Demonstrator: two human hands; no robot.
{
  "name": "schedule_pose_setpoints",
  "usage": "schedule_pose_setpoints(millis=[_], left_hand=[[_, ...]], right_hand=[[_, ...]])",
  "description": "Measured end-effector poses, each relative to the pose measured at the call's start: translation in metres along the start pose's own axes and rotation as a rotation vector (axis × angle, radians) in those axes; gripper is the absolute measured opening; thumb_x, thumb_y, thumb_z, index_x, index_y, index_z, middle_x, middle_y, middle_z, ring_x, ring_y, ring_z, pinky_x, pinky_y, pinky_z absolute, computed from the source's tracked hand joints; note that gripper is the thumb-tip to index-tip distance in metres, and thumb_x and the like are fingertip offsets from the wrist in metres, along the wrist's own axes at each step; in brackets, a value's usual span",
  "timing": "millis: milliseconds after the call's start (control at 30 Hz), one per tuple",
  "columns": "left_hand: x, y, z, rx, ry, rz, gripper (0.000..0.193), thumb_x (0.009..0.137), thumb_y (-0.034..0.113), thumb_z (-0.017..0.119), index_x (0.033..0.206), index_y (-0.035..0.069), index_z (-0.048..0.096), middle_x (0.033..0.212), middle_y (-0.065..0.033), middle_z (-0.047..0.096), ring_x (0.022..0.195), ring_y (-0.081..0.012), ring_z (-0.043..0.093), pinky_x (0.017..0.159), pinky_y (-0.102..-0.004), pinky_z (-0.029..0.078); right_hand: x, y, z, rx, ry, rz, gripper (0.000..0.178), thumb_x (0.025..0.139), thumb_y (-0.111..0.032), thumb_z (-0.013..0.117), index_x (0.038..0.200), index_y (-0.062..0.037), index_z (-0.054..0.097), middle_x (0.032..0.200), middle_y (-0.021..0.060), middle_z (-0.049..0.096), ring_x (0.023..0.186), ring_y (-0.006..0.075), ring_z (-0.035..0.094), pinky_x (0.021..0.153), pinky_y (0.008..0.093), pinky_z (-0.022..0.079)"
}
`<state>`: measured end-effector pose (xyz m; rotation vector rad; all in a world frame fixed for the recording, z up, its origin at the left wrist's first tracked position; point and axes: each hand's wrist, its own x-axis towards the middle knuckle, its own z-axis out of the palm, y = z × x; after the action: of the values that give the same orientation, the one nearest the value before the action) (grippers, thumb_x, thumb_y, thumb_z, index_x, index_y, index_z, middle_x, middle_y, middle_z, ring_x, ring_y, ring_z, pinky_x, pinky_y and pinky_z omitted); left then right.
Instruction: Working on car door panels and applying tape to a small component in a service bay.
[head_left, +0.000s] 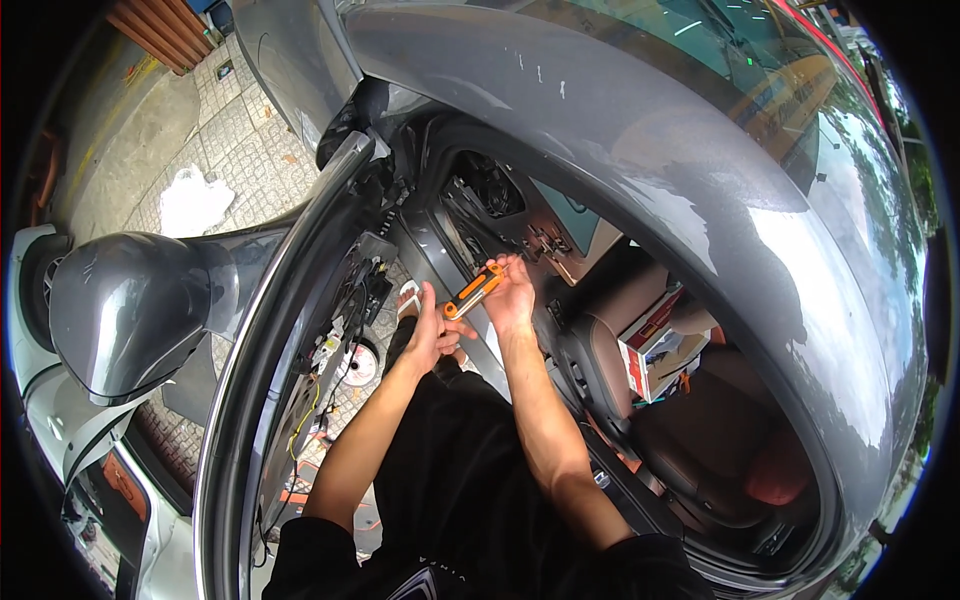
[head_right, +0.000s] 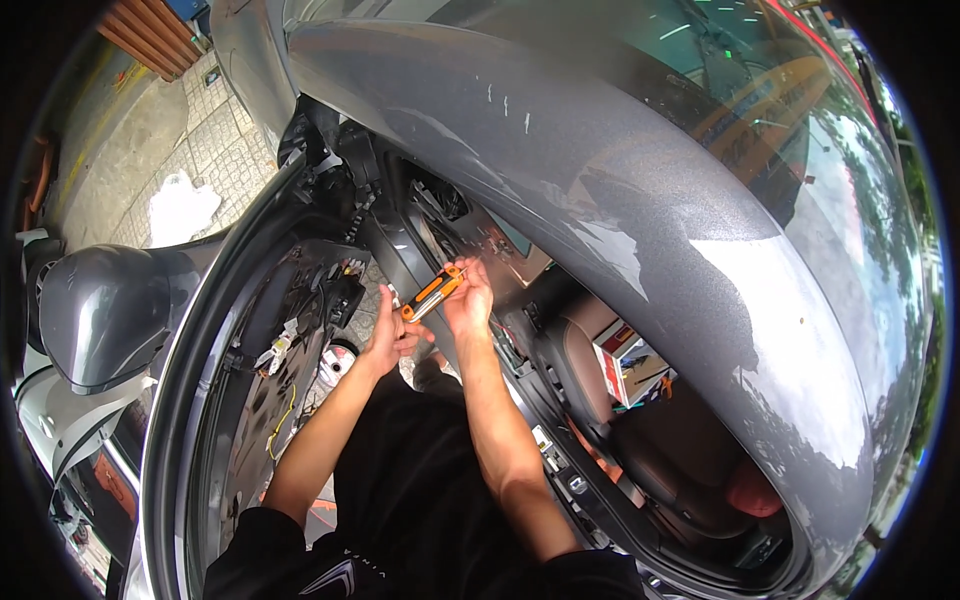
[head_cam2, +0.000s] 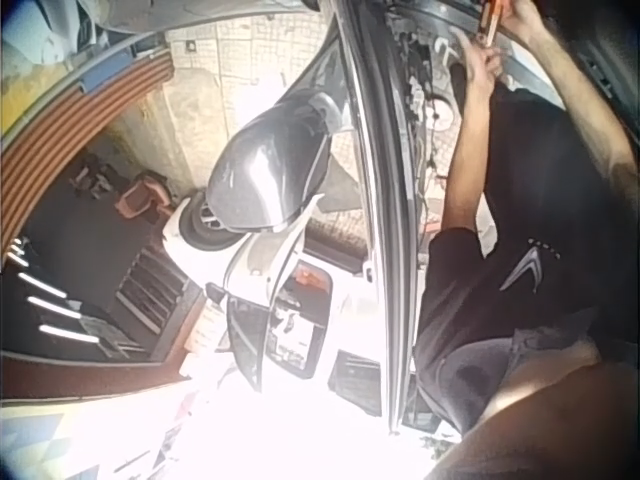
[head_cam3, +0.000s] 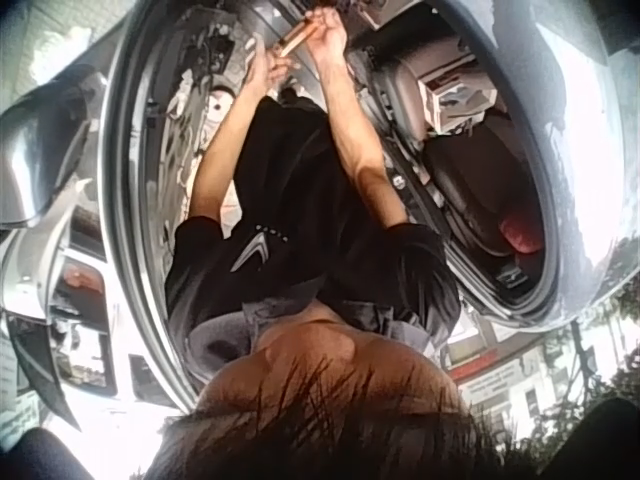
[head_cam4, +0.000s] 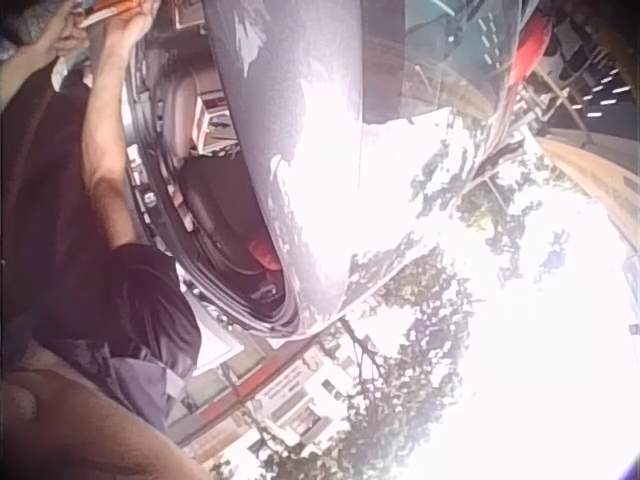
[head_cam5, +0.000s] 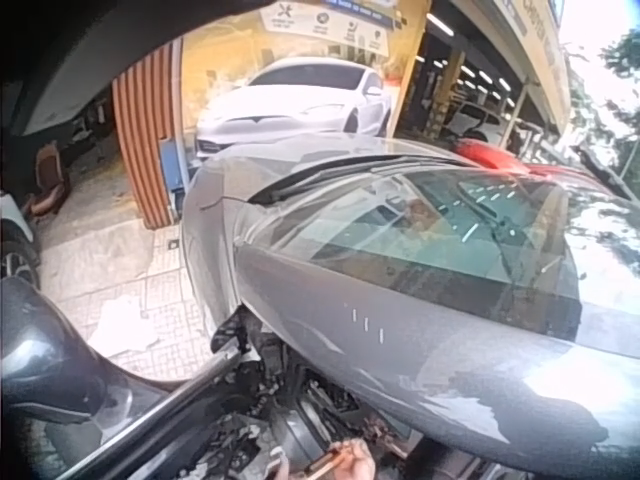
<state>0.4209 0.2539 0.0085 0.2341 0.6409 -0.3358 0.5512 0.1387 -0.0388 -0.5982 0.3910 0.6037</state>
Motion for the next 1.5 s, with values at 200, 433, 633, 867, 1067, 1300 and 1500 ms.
schedule_pose_setpoints(millis=[200,433,633,867,1067,1300,1500], left_hand=[[0.016,-0.010,0.005,0.084,0.101,-0.023,0.042,0.087,0.048,0.062,0.101,0.009,0.054,0.063,-0.0006,0.051,0.041,-0.0024,0.032,0.040,-0.0189,0.023],[0.014,-0.008,0.014,1.812,0.622,0.970,0.047,0.076,0.035,0.074,0.100,0.004,0.048,0.083,-0.0132,0.062,0.069,-0.0327,0.063,0.056,-0.0424,0.047],[0.010,-0.002,-0.007,0.293,-0.143,-0.212,0.094,0.076,0.084,0.034,0.110,-0.003,0.049,0.075,-0.0201,0.064,0.039,-0.0092,0.037,0.043,-0.0244,0.033],[0.006,-0.020,-0.012,-0.065,-0.108,-0.148,0.098,0.077,0.085,0.021,0.107,-0.003,0.055,0.076,-0.0206,0.063,0.032,-0.0056,0.027,0.036,-0.0186,0.024],[0.001,-0.002,-0.004,0.085,-0.068,-0.053,0.041,0.094,0.044,0.052,0.095,0.003,0.051,0.075,-0.0137,0.063,0.038,-0.0056,0.038,0.040,-0.0211,0.034],[0.001,-0.001,0.014,1.935,0.642,0.680,0.024,0.088,0.019,0.060,0.099,0.002,0.047,0.083,-0.0212,0.064,0.069,-0.0338,0.066,0.057,-0.0412,0.052],[-0.011,0.015,0.007,0.325,0.182,0.032,0.043,0.091,0.046,0.057,0.101,0.004,0.052,0.072,-0.0065,0.061,0.041,-0.0064,0.039,0.042,-0.0241,0.034]], right_hand=[[-0.007,0.002,0.009,0.016,0.047,0.029,0.019,0.099,-0.024,0.044,0.089,-0.0094,0.051,0.089,0.0043,0.055,0.088,0.0225,0.055,0.094,0.0467,0.045],[-0.010,0.003,0.026,0.015,0.141,0.082,0.021,0.100,-0.028,0.039,0.092,-0.0119,0.050,0.089,0.0034,0.057,0.086,0.0218,0.055,0.089,0.0451,0.047],[-0.004,0.011,0.027,0.104,0.135,-0.009,0.016,0.100,-0.020,0.039,0.092,-0.0107,0.049,0.084,0.0040,0.054,0.075,0.0193,0.051,0.078,0.0385,0.046],[-0.008,0.006,0.015,0.056,0.086,0.041,0.016,0.099,-0.020,0.041,0.089,-0.0117,0.051,0.081,0.0021,0.054,0.072,0.0177,0.051,0.079,0.0370,0.046],[-0.002,0.007,0.011,0.186,-0.052,0.044,0.020,0.099,-0.027,0.044,0.088,-0.0133,0.052,0.084,0.0011,0.056,0.075,0.0177,0.053,0.086,0.0396,0.047],[-0.016,0.003,0.031,-0.117,0.138,0.124,0.029,0.099,-0.037,0.042,0.086,-0.0120,0.051,0.091,0.0045,0.059,0.089,0.0228,0.057,0.087,0.0466,0.048],[-0.007,0.004,0.022,-0.014,0.134,0.026,0.031,0.099,-0.035,0.041,0.082,-0.0107,0.048,0.087,0.0032,0.050,0.078,0.0216,0.047,0.079,0.0404,0.044]])
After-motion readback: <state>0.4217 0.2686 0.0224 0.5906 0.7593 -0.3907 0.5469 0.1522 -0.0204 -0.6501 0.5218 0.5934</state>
